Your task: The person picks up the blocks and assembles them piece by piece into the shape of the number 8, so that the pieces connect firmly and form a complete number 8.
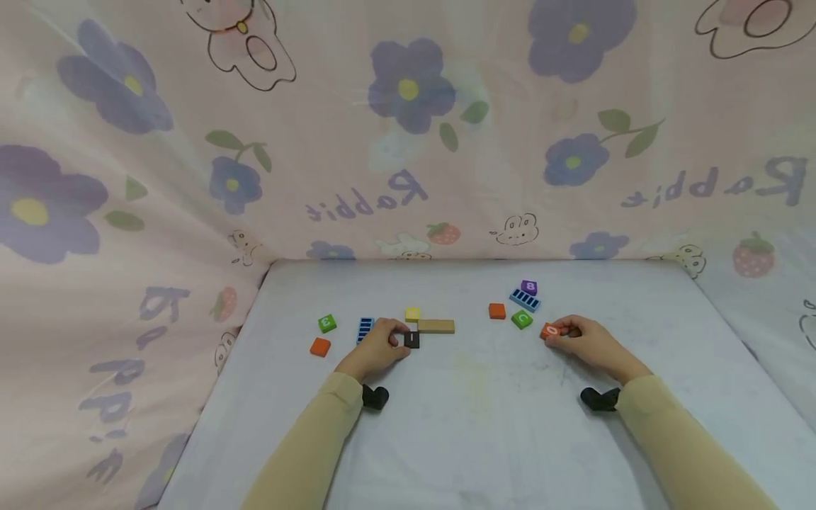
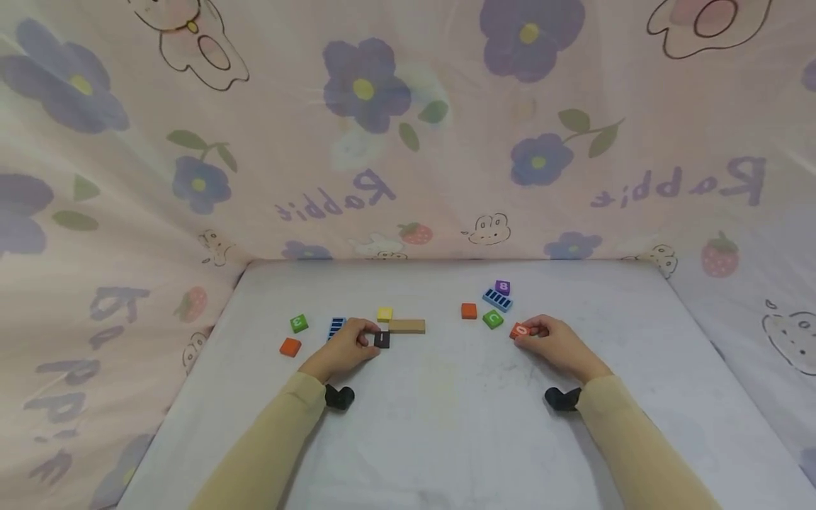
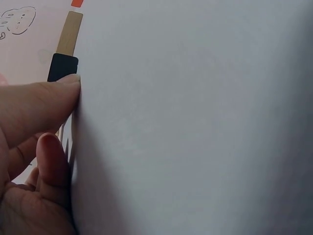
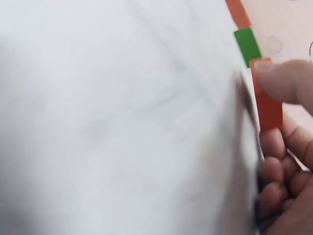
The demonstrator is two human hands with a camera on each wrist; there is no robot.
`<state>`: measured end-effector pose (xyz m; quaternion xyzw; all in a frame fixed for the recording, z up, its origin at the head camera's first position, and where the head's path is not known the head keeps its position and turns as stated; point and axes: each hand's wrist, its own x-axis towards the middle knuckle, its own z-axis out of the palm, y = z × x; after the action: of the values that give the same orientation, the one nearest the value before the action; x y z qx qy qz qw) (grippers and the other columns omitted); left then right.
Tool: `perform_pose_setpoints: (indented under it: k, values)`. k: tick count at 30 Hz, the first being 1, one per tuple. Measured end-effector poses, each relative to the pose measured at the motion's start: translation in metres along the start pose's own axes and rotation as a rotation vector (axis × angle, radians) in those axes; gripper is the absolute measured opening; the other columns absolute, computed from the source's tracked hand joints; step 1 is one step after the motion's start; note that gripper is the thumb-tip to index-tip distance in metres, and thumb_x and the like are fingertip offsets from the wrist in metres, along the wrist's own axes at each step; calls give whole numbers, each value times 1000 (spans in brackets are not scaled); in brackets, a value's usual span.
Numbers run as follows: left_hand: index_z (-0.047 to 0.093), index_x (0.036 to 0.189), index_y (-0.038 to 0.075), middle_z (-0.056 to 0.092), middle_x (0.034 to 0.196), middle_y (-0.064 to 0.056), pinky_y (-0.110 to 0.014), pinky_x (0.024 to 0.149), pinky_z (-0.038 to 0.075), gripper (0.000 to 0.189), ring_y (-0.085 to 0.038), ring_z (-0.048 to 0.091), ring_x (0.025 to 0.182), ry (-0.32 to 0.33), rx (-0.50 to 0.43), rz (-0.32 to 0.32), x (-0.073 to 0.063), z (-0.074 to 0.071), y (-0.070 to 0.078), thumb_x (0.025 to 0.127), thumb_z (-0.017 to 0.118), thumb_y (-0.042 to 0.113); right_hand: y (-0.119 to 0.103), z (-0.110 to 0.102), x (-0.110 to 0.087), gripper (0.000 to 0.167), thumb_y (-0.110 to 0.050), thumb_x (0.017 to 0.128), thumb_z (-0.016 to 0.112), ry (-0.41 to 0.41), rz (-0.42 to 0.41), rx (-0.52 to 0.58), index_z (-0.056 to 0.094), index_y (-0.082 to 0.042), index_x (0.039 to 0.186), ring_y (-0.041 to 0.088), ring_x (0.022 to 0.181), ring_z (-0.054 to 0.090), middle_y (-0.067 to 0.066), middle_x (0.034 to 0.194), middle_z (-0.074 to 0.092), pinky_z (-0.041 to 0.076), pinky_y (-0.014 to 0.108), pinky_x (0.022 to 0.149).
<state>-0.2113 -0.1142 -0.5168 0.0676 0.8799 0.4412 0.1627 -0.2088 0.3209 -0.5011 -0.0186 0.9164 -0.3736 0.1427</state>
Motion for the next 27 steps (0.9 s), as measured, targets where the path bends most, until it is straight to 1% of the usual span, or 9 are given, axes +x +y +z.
perform_pose_setpoints:
  k: [3, 6, 10, 14, 18, 23, 27]
  values:
    - [58, 121, 14, 46, 104, -6, -34, 75, 41, 38, -20, 47, 92, -4, -1, -4, 1, 0, 0, 87, 73, 17, -8, -3, 3, 61, -48, 87, 68, 21, -31, -5, 54, -1, 123, 24, 93, 51, 11, 107, 58, 43, 35, 77]
    - [58, 121, 14, 46, 104, -6, -34, 75, 41, 38, -20, 47, 91, -2, 8, -4, 1, 0, 0, 87, 74, 18, -22, -5, 9, 59, -46, 88, 68, 38, -48, 2, 53, -2, 123, 25, 91, 52, 12, 106, 59, 46, 34, 73]
    - [58, 120, 14, 46, 104, -5, -33, 75, 40, 37, -19, 47, 91, 21, 27, -6, 1, -1, 0, 86, 74, 18, -45, 2, 20, 56, -46, 88, 68, 43, -80, 12, 54, -5, 124, 26, 90, 53, 12, 106, 58, 48, 34, 70]
    - [59, 119, 14, 46, 104, -5, -33, 75, 40, 37, -19, 47, 91, 29, 32, -7, -1, -1, 2, 86, 74, 18, -63, 17, 33, 54, -45, 88, 69, 33, -131, 13, 56, -7, 125, 26, 92, 52, 11, 106, 59, 45, 35, 72]
    - [60, 119, 13, 46, 103, -6, -33, 74, 40, 37, -19, 47, 90, 25, 23, -4, -1, -2, 4, 86, 75, 18, -75, 34, 42, 48, -41, 88, 70, 33, -167, 17, 59, -9, 122, 24, 90, 53, 8, 105, 61, 45, 35, 72]
    - [60, 118, 13, 46, 103, -6, -33, 74, 40, 37, -19, 47, 90, 30, 31, 6, 0, -1, 4, 85, 76, 18, -87, 57, 48, 41, -34, 88, 72, 27, -187, 34, 61, -9, 118, 24, 88, 53, 7, 99, 61, 45, 36, 73]
    - [61, 117, 13, 47, 103, -5, -33, 74, 40, 36, -19, 47, 89, 36, 36, 0, 0, 1, 3, 85, 76, 17, -93, 75, 53, 41, -37, 88, 71, 9, -175, 17, 60, -11, 119, 22, 90, 53, 5, 101, 60, 45, 35, 77]
